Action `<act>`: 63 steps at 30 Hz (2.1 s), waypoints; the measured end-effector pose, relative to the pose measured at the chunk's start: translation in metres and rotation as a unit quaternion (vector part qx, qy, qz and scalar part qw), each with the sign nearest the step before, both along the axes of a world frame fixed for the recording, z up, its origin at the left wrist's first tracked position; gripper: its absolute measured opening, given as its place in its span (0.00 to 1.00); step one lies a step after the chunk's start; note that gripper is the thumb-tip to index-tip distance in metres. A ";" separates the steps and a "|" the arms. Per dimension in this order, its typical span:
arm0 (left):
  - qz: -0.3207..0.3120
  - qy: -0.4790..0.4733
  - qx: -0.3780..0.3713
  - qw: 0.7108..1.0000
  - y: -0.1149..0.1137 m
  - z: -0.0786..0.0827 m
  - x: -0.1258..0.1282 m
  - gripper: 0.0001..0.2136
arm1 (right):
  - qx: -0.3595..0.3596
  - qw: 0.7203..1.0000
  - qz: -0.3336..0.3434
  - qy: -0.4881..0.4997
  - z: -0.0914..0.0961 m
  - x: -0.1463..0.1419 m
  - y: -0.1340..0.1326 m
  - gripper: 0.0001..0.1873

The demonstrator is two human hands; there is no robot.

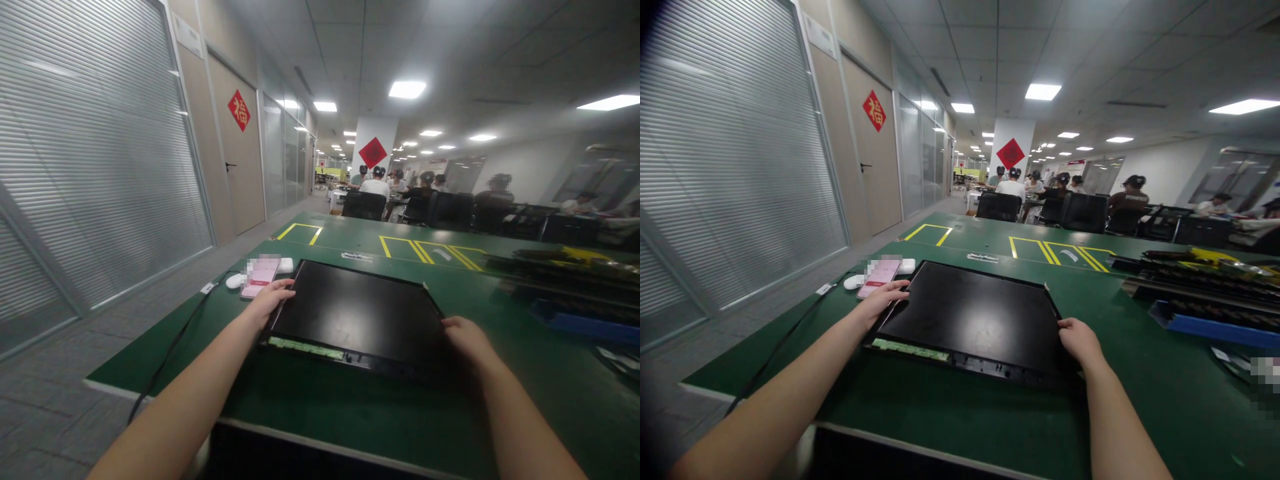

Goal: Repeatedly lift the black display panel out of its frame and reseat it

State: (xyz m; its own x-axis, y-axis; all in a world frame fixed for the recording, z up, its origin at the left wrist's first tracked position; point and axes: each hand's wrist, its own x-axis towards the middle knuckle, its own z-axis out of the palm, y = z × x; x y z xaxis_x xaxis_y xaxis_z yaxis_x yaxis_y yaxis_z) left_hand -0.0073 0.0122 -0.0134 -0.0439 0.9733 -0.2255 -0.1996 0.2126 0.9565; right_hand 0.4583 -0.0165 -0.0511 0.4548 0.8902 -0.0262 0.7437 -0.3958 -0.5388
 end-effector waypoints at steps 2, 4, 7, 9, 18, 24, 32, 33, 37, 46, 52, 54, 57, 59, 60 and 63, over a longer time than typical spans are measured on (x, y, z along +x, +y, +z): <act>-0.004 -0.013 -0.015 1.000 0.001 -0.002 0.000 0.32 | 0.010 1.000 0.005 -0.002 -0.003 0.002 0.001 0.16; -0.010 -0.029 -0.022 0.999 0.000 -0.002 0.000 0.37 | 0.014 1.000 0.010 -0.003 -0.006 0.004 0.002 0.16; -0.030 -0.057 -0.024 0.998 -0.002 0.000 0.000 0.40 | 0.013 1.000 0.013 0.002 -0.010 0.006 0.003 0.16; -0.048 -0.065 -0.027 0.996 -0.004 0.002 0.000 0.42 | 0.016 1.000 0.012 0.005 -0.010 0.006 0.004 0.16; -0.077 -0.034 -0.017 0.996 -0.010 0.009 0.001 0.33 | 0.025 1.000 0.018 -0.003 -0.012 0.004 0.003 0.18; -0.076 -0.036 0.008 0.996 -0.015 0.011 0.004 0.31 | 0.018 1.000 0.015 -0.011 -0.006 -0.002 0.000 0.19; -0.075 -0.034 0.018 0.996 -0.014 0.009 0.005 0.31 | 0.015 0.999 0.018 -0.024 -0.009 0.002 0.001 0.20; -0.080 -0.034 0.019 0.996 -0.013 0.007 0.004 0.31 | 0.018 0.999 0.018 -0.026 -0.009 0.002 0.002 0.20; -0.089 -0.026 0.022 0.995 -0.010 0.004 0.003 0.32 | 0.030 0.999 0.017 -0.037 -0.009 0.000 0.001 0.20; -0.083 -0.011 0.028 0.996 -0.015 0.010 0.003 0.29 | 0.006 0.999 0.021 -0.032 -0.004 -0.002 -0.002 0.20; -0.080 -0.023 0.035 0.996 -0.011 0.005 0.001 0.29 | 0.000 0.999 0.016 -0.038 -0.003 -0.001 -0.002 0.20; -0.085 -0.034 0.041 0.995 -0.011 0.004 0.001 0.30 | 0.001 0.999 0.016 -0.043 -0.004 -0.001 -0.002 0.19; -0.094 -0.043 0.051 0.993 -0.011 0.003 0.001 0.31 | 0.006 0.999 0.019 -0.048 -0.006 0.000 0.000 0.19; -0.096 -0.040 0.054 0.993 -0.010 0.002 0.000 0.32 | 0.007 0.999 0.023 -0.046 -0.008 0.001 0.000 0.19; -0.096 -0.038 0.054 0.993 -0.010 0.002 0.000 0.32 | 0.008 0.999 0.023 -0.044 -0.009 0.001 0.001 0.19; -0.097 -0.033 0.051 0.993 -0.010 0.002 -0.001 0.34 | 0.014 0.999 0.023 -0.042 -0.009 0.001 0.001 0.17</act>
